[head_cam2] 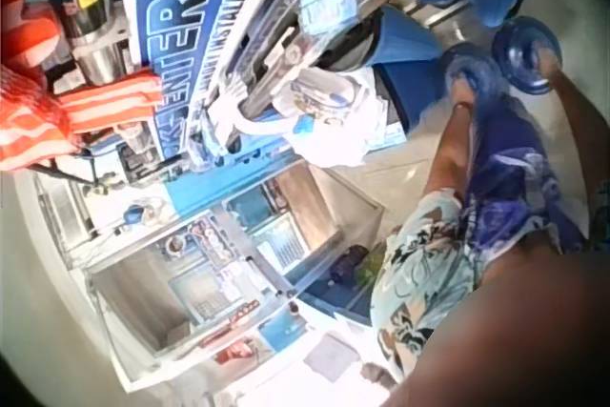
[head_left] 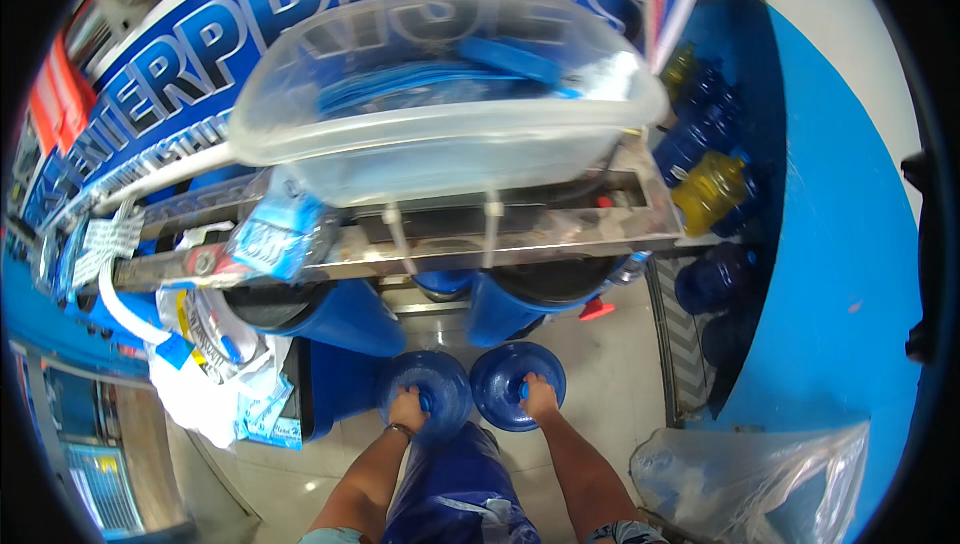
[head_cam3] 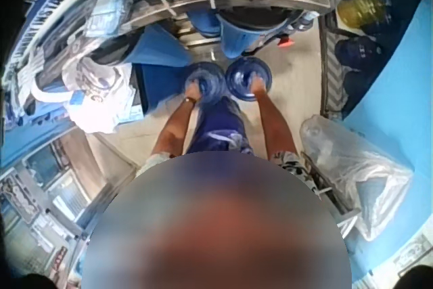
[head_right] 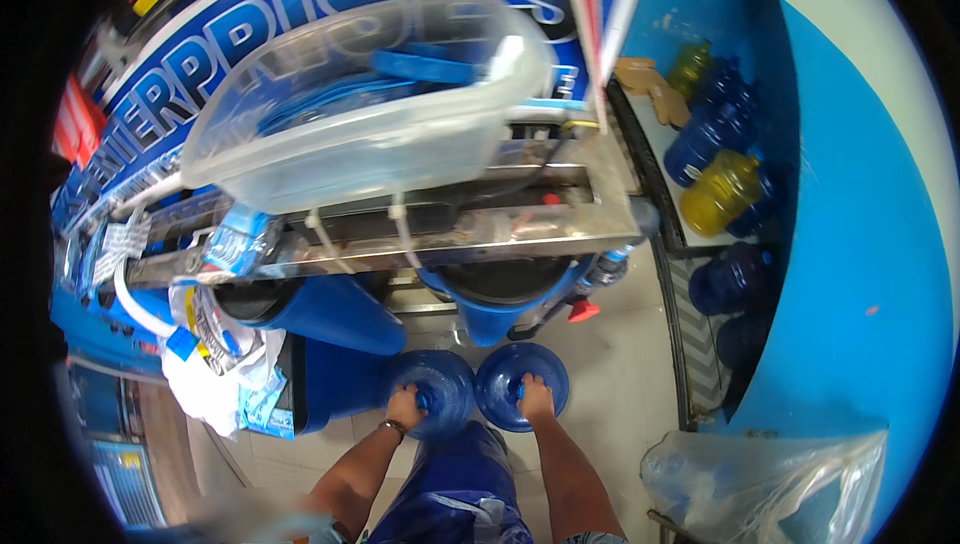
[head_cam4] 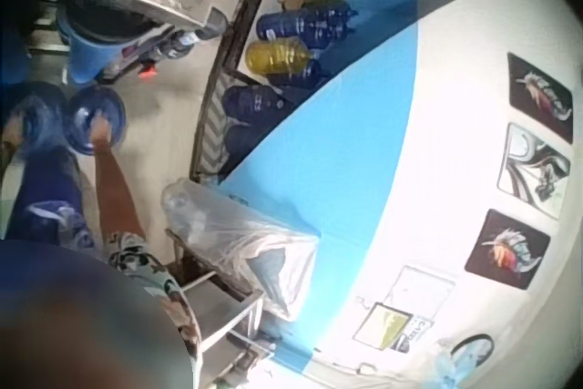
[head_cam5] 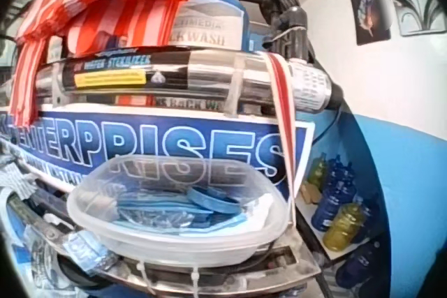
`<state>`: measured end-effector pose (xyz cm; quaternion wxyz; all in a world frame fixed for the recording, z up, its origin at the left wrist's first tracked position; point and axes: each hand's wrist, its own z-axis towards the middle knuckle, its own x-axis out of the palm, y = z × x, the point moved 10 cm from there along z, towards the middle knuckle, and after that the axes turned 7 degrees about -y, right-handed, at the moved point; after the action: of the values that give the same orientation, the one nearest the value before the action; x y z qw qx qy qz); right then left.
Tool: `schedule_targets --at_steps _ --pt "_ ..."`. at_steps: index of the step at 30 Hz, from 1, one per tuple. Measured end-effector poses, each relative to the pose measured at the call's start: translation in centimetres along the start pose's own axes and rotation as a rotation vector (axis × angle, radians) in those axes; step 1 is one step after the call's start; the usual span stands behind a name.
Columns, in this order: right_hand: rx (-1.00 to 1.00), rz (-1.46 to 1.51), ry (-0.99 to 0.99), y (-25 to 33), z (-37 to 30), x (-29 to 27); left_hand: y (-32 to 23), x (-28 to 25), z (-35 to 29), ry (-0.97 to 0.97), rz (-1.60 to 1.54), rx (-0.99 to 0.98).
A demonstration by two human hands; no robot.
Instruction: The person repeatedly picks up large blue water jugs from a storage area, carries them to a stainless steel counter, and places them down. The person then uses a squeegee to push water across the floor toward a drain.
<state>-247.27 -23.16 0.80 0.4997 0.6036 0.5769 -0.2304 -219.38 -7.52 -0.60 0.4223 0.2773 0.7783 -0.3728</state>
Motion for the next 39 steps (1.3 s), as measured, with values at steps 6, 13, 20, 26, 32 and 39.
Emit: schedule_targets --at_steps 6,13,20,26,32,39 --pt "-0.079 -0.224 -0.005 3.1 -0.5 -1.7 1.3 -1.8 -4.3 0.039 -0.169 -0.025" --pt "-0.595 -0.241 0.485 16.7 -10.6 3.2 6.8 -2.5 -19.2 0.182 -0.354 -0.236" --pt "-1.073 -0.188 0.856 36.2 -29.9 12.1 22.1 -5.4 -36.1 -0.071 -0.507 -0.647" --pt "-1.469 -0.476 1.033 53.8 -48.4 20.8 34.1 -8.9 -53.3 -0.354 -0.685 -0.849" --pt "-1.709 -0.385 1.145 70.0 -72.9 27.3 44.6 -20.3 -71.2 -0.712 -0.719 -0.913" --pt "-2.058 -0.286 1.295 85.6 -96.4 30.9 49.0 -31.2 -89.5 -1.491 -1.181 -0.983"
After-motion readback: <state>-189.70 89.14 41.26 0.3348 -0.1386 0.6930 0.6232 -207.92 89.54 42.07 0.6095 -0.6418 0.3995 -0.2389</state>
